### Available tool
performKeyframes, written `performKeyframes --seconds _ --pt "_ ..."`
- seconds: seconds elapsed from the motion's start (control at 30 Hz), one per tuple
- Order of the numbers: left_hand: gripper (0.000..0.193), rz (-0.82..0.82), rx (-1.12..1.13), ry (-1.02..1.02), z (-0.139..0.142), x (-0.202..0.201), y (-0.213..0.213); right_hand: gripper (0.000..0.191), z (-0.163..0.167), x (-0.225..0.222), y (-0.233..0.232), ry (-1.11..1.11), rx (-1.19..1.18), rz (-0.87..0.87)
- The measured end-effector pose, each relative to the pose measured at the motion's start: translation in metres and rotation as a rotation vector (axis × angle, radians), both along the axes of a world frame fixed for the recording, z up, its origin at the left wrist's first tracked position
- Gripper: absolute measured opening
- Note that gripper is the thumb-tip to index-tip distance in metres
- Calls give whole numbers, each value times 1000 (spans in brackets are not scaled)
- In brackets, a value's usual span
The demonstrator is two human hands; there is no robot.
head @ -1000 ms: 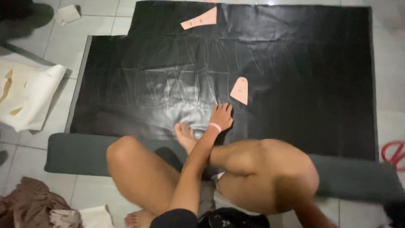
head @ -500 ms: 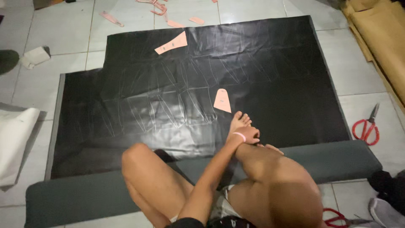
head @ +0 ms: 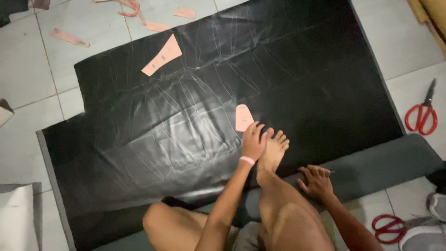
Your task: The person places a pink paper template onto a large black fabric sheet laid on the floor. They use a white marking tool to trace the template's outline and mark specific points on the fabric. The person repeats this process for multiple template positions.
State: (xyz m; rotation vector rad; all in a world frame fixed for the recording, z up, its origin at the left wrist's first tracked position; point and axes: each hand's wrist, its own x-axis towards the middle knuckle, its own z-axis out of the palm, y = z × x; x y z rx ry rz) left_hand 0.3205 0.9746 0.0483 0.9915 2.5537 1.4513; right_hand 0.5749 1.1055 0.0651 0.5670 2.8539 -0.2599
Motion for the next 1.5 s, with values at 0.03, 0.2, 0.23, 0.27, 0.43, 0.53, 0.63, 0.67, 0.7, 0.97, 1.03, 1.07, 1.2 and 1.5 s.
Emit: performKeyframes --seconds 0.03,0.2,0.23,0.27,0.43,0.53,0.63,0.67,0.7,0.97,1.03,1.07,1.2,1.5 --pt "36 -19 -25 77 -5 -16 -12 56 -3 -2 3 -12 -1 -1" --pt "53 -97 -306 216 -27 -53 -47 52 -9 -15 15 -80 29 40" --pt "53 -93 -346 235 -30 -54 -46 51 -9 -17 18 -78 27 45" --pt "52 -88 -388 255 -32 -56 -42 50 -9 -18 20 -79 24 51" --pt "54 -93 -479 204 -33 -57 -38 46 -11 -21 42 -127 -75 94" --pt "58 -73 -516 150 -29 -60 -44 43 -16 -44 94 -149 -112 148" --pt "60 -72 -515 126 -26 -60 -45 40 -12 -57 119 -155 -134 176" --pt "61 -78 -510 126 -25 -60 -46 40 -10 -59 121 -156 -140 179" --pt "60 -66 -512 129 -25 -59 -45 39 -8 -60 121 -152 -143 177" --pt "58 -56 -475 165 -23 -57 -42 32 9 -45 98 -83 -118 59" --pt "57 -51 -453 176 -20 -56 -41 30 5 -28 69 -54 -115 17" --pt "56 -51 -441 180 -17 -55 -41 29 3 -18 50 -39 -116 -6" --pt "56 -45 -414 213 -6 -51 -43 26 -4 -21 19 123 -107 -134" --pt "57 -51 -344 246 28 -40 -48 37 232 -186 26 809 -558 -153"
